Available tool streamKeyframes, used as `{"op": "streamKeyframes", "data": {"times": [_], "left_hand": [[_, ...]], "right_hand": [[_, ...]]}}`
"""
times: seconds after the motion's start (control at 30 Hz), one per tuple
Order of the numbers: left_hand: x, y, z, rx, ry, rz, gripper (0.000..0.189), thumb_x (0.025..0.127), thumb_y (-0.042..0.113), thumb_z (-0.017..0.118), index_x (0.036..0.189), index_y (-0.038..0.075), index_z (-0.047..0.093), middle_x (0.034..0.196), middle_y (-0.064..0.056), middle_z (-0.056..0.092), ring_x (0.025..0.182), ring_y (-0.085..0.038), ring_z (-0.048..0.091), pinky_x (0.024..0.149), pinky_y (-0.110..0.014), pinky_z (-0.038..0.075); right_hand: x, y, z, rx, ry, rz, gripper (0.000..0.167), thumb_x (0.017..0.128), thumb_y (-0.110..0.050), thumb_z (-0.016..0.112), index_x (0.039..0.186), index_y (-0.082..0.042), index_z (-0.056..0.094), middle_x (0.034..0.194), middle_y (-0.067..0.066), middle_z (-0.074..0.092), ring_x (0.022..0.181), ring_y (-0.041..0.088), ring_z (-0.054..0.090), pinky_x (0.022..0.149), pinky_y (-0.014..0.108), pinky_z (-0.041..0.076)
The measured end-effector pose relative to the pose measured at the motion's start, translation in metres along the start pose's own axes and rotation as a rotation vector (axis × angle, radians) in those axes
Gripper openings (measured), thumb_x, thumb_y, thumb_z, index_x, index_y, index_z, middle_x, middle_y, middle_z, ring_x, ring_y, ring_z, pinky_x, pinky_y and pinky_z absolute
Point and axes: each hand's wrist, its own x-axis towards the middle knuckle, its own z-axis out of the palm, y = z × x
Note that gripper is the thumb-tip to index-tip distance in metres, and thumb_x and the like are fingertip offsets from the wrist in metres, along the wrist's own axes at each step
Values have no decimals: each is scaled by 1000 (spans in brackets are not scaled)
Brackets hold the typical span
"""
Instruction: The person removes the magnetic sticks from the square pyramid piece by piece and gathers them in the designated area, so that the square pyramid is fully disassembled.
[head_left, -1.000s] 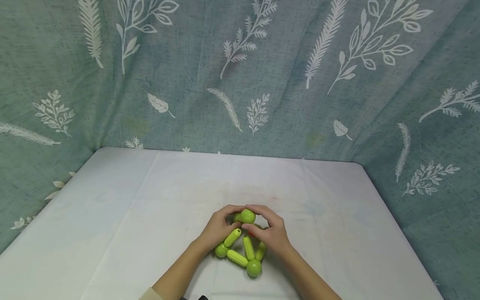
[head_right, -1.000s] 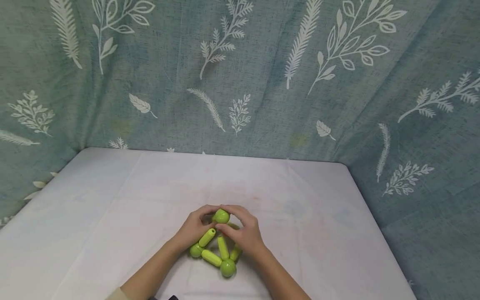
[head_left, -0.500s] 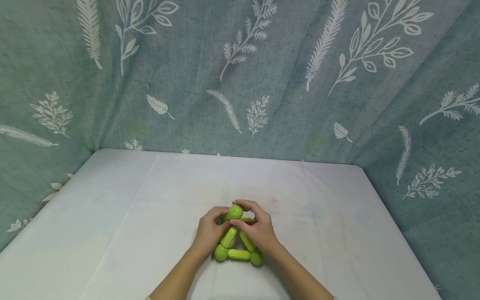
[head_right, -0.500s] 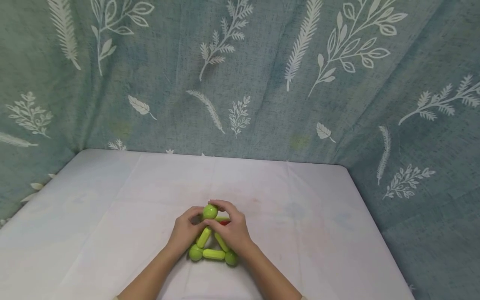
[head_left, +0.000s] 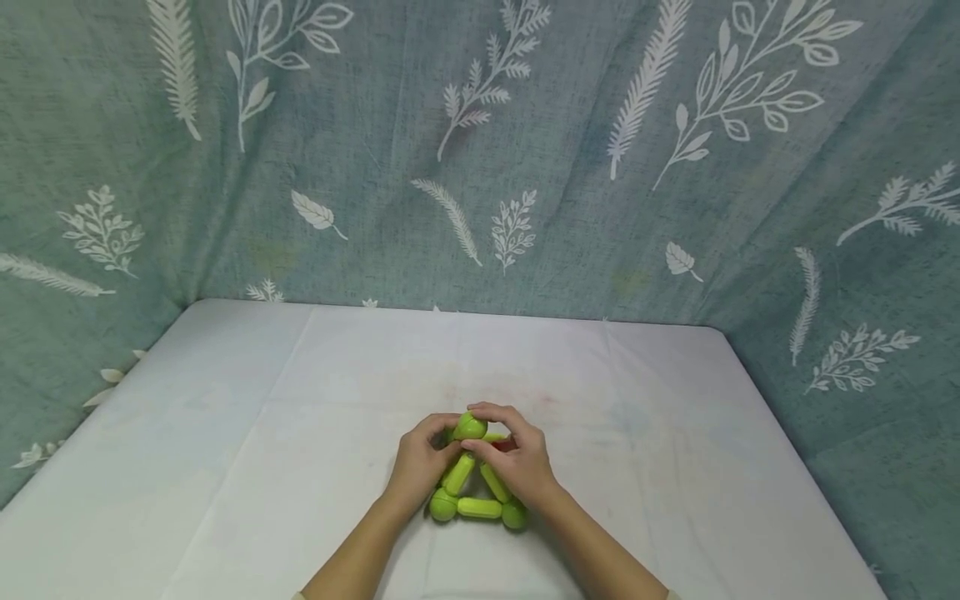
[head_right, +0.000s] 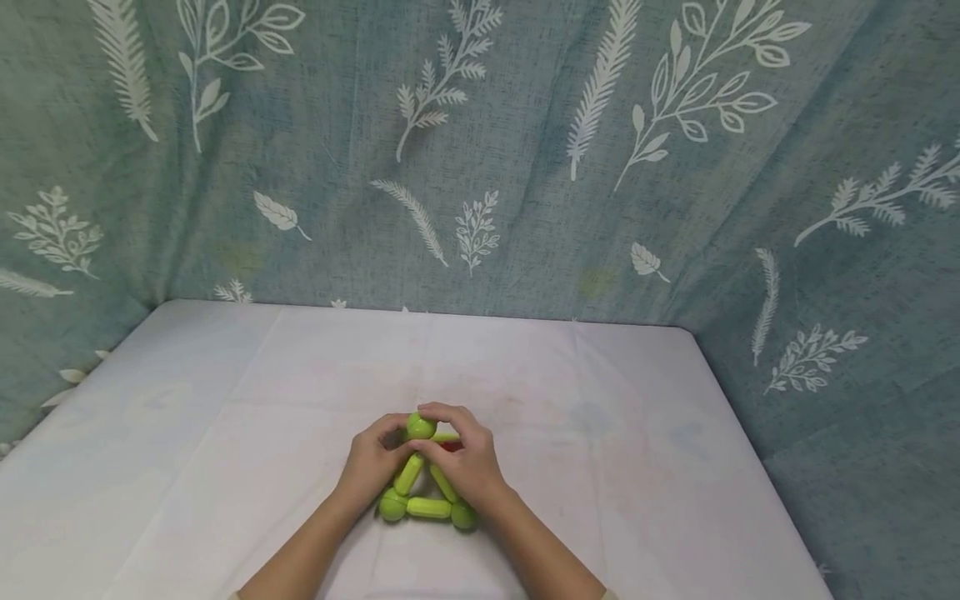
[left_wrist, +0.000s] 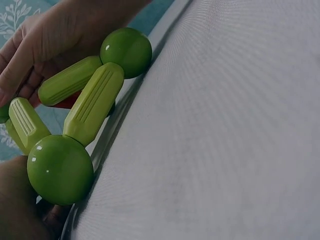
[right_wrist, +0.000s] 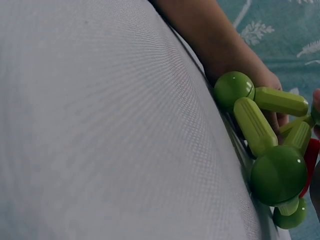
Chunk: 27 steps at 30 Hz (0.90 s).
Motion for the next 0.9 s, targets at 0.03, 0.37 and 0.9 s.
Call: {"op": "streamKeyframes", "data": {"times": [0.03,0.37,0.9], "left_hand": [[0,0,0,1,-1,1,25,78,5,75,101,15,70,107,3,67,109,-19,61,96,-39,47],[0,-2,0,-29,-7,6,25,78,4,75,99,16,70,107,5,66,110,-18,60,99,-37,46],[1,-9,3,-43,20,7,25,78,12,77,101,14,70,107,0,66,104,-21,62,91,-31,51]], "right_hand": [[0,0,0,0,3,-6,42,66,19,73,104,9,58,102,26,62,93,30,64,50,26,54],[0,1,0,-4,24,-70,45,62,21,74,102,10,58,100,26,61,94,29,65,52,22,54],[9,30,-60,-146,302,101,42,73,17,71,111,12,56,105,25,61,95,7,56,88,14,45]]}}
